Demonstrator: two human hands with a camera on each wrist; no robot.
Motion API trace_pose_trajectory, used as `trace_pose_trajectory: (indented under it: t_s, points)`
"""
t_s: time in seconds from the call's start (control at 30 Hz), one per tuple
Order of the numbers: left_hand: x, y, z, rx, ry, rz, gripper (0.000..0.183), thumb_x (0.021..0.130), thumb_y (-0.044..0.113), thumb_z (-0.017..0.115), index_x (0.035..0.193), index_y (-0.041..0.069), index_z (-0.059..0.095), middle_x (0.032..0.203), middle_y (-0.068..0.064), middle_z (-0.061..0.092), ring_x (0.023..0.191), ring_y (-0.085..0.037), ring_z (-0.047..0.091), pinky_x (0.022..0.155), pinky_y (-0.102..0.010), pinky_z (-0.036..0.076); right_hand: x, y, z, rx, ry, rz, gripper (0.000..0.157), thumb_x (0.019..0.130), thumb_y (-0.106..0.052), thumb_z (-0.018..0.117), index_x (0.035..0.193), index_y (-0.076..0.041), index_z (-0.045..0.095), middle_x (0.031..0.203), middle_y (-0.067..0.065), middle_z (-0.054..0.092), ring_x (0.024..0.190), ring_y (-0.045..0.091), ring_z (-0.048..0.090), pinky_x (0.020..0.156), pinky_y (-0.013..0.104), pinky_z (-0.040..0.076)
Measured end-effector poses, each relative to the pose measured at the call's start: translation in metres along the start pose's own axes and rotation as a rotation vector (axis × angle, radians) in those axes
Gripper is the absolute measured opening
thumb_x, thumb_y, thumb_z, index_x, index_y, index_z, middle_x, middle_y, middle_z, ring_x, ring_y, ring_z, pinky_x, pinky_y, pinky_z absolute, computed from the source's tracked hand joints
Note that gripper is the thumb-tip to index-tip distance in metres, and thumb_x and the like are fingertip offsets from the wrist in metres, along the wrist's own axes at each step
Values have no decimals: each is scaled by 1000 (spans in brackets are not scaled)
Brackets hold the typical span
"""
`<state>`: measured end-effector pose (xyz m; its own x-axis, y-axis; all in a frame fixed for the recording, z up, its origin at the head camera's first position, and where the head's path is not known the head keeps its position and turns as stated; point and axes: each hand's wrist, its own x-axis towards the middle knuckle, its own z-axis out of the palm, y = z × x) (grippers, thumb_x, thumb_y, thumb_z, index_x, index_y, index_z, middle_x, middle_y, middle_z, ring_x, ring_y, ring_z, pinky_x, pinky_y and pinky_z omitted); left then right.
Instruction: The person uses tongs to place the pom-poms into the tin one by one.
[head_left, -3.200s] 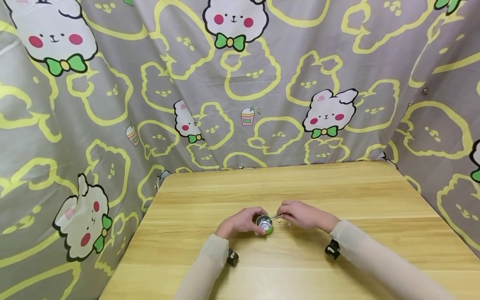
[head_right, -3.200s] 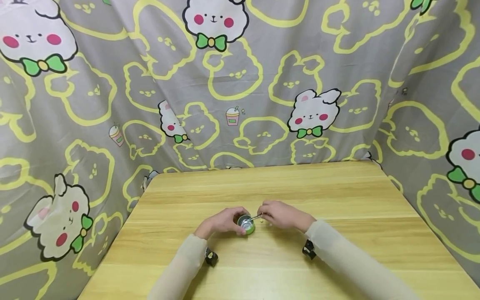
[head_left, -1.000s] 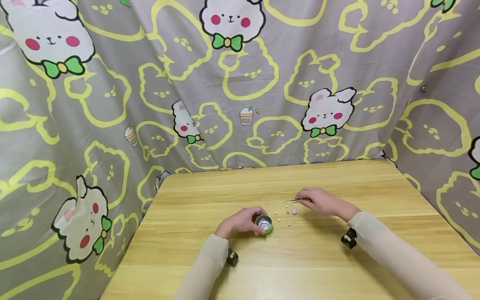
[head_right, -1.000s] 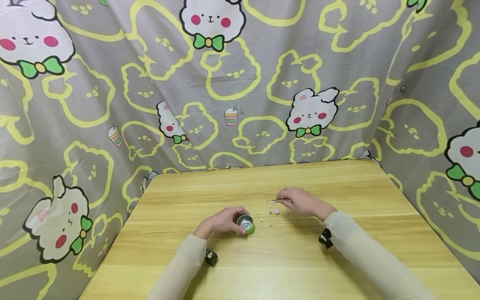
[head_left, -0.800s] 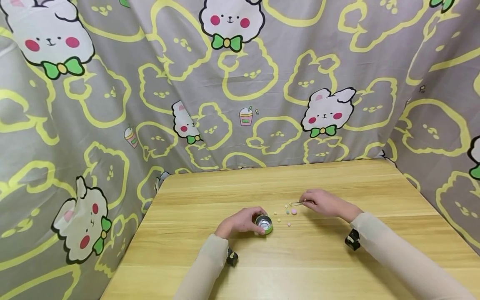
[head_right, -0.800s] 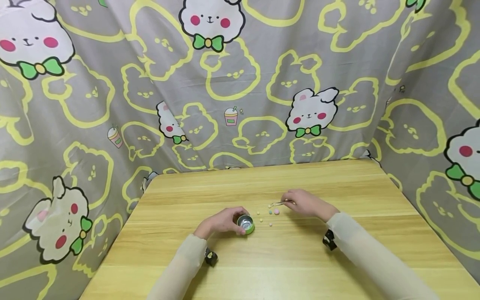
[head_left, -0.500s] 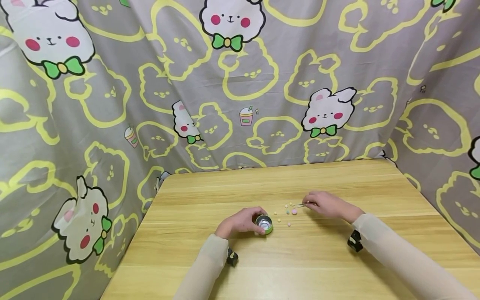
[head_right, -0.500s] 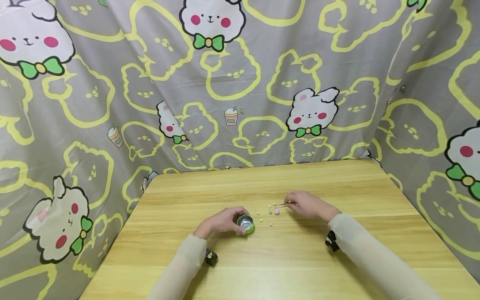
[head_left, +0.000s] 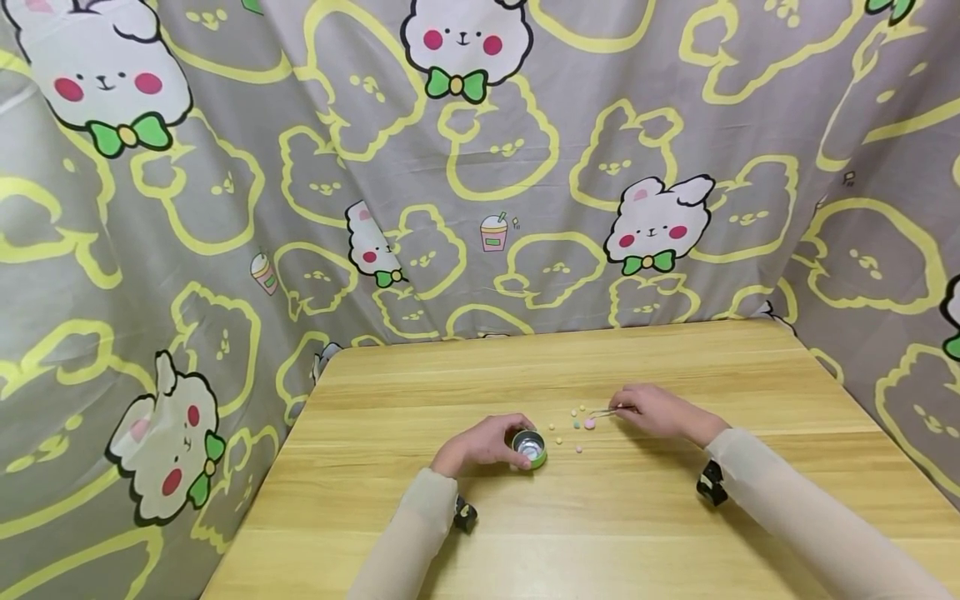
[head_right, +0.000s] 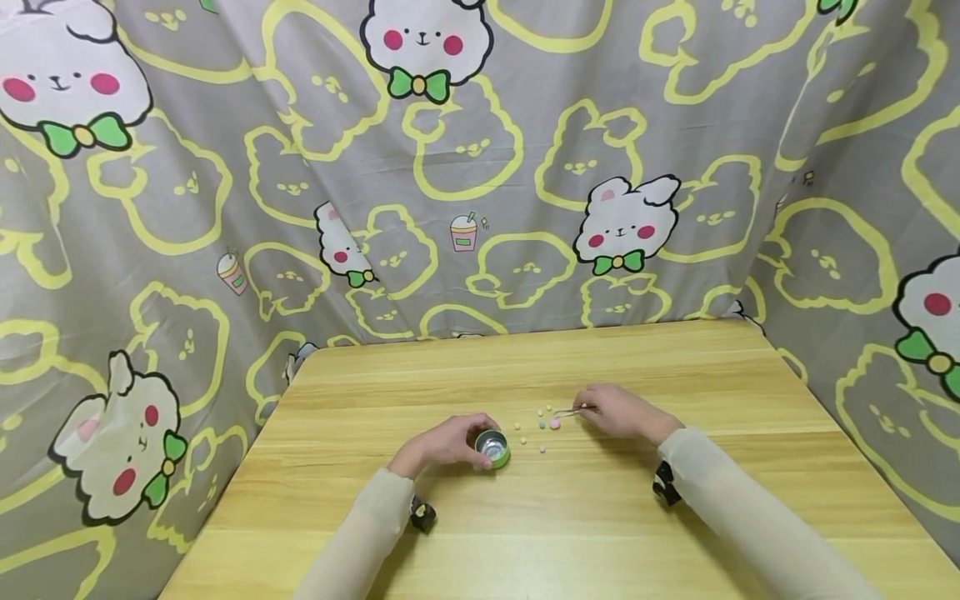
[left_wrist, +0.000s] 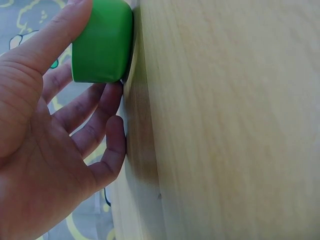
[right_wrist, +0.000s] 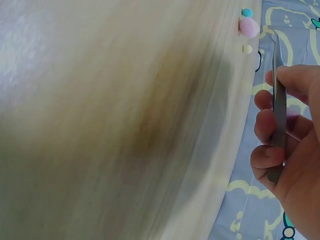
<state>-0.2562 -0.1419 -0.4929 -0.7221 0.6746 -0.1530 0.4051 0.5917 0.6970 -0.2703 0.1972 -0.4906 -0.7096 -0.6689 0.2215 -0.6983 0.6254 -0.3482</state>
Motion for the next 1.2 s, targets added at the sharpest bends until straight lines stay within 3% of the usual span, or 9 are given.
trace_pose_trajectory:
  t_s: [0.5, 1.2]
  points:
    - [0, -1, 1, -4, 2, 5, 44, 76, 26, 81, 113, 18, 58, 99, 10, 60, 91, -5, 55, 83, -23, 43, -1, 11, 7, 20, -34, 28, 10, 93, -12, 59, 98, -15, 68, 92, -6, 61, 84, 12, 58, 71, 37, 47]
    - [1, 0, 1, -5, 6, -10, 44, 76, 26, 81, 113, 20, 58, 99, 11, 60, 91, -5, 55, 83, -23, 43, 4, 9, 11, 4, -47, 22, 11, 92, -11, 59, 99, -14, 68, 93, -5, 62, 87, 15, 60, 75, 38, 49]
